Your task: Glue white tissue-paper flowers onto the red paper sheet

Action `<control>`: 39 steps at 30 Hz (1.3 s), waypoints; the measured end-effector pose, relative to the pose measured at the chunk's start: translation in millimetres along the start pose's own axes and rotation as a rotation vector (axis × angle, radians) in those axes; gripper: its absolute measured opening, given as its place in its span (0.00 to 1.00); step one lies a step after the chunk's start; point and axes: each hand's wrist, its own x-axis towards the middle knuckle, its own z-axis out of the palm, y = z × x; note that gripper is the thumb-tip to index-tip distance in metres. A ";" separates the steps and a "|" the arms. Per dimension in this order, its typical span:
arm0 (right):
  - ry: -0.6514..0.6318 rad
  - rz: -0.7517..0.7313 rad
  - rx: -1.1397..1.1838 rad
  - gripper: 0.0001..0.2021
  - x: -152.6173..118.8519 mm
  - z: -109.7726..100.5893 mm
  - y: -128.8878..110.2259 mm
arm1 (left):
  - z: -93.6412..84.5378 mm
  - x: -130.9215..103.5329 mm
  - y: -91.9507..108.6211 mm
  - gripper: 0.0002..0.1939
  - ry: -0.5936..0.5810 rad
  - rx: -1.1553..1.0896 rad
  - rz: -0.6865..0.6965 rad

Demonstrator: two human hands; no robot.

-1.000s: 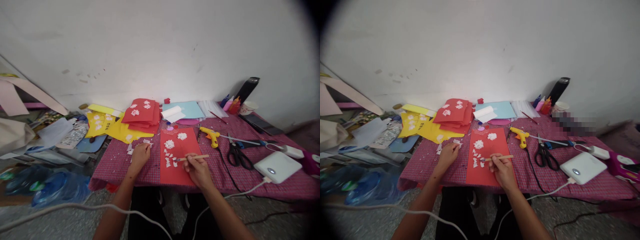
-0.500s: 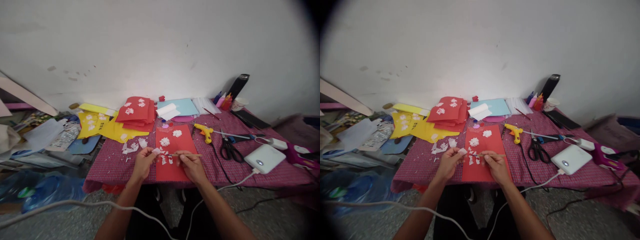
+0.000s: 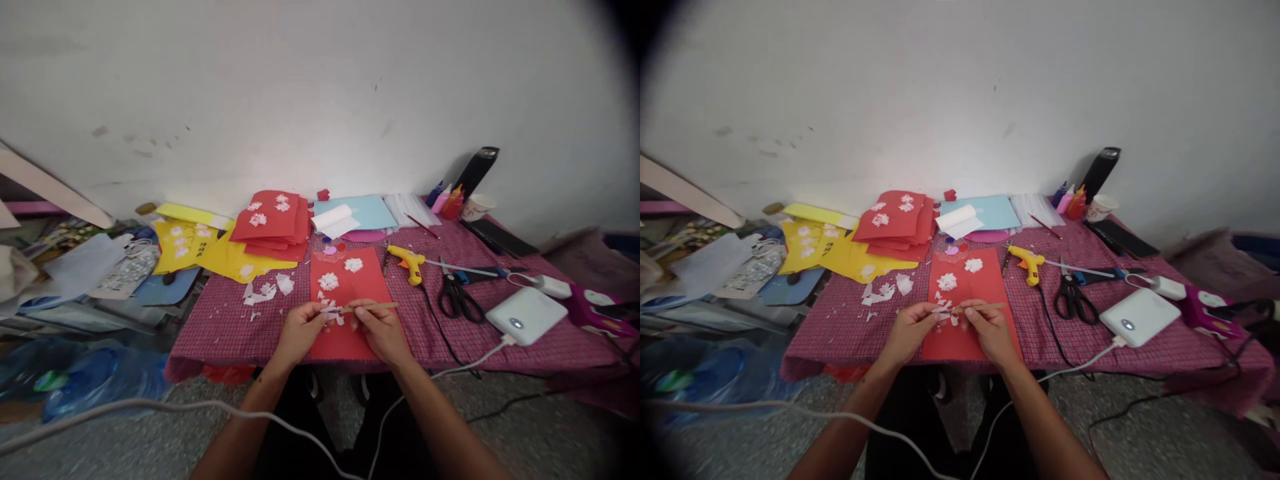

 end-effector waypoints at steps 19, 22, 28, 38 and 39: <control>0.040 0.084 0.265 0.09 2.6 3.2 -5.2 | -2.3 -3.5 -1.7 0.15 -0.077 -0.075 -0.041; 0.042 0.080 0.267 0.09 2.6 2.9 -4.5 | -2.8 -3.3 -2.0 0.15 -0.076 -0.060 -0.032; 0.050 0.079 0.255 0.09 2.8 2.4 -2.9 | -4.1 -4.0 -3.4 0.15 -0.075 -0.053 -0.025; 0.002 0.077 0.185 0.09 0.9 0.6 -1.0 | -1.8 -2.4 -5.3 0.14 -0.095 0.007 0.004; -0.007 0.077 0.173 0.09 0.9 0.2 -0.3 | -1.4 -2.4 -6.2 0.14 -0.095 0.007 0.007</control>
